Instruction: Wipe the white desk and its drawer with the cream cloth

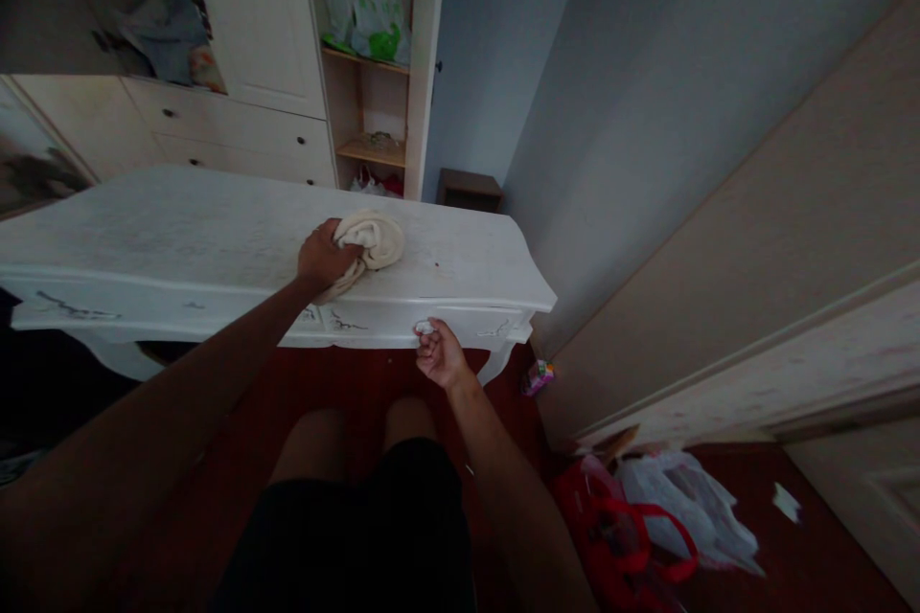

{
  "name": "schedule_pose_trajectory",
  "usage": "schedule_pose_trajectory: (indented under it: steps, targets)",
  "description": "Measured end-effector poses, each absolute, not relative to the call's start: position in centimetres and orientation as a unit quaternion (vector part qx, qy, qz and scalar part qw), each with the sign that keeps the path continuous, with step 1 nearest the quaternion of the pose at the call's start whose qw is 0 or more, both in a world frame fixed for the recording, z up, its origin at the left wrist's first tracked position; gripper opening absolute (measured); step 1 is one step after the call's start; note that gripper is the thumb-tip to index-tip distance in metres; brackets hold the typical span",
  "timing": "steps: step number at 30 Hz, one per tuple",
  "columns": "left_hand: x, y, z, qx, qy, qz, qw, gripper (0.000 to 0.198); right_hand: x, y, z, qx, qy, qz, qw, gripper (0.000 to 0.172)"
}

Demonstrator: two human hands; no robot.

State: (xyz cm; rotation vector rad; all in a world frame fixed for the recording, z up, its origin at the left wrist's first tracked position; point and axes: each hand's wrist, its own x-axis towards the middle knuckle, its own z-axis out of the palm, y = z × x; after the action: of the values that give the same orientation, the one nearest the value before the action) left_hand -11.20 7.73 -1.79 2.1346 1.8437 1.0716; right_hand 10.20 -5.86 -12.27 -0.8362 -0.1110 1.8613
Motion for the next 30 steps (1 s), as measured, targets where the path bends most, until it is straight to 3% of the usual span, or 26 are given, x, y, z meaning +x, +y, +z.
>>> schedule_pose_trajectory:
  steps: [20,30]
  targets:
    - [-11.1,7.5,-1.7,0.709,0.601,0.363,0.063,0.047,7.7,-19.4,-12.2,-0.382,-0.083,0.756,0.525,0.036]
    - [-11.2,7.6,-1.9,0.708,0.597,0.37,0.068,0.046,5.9,-25.9,-13.8,-0.475,-0.053,0.713,0.514,0.045]
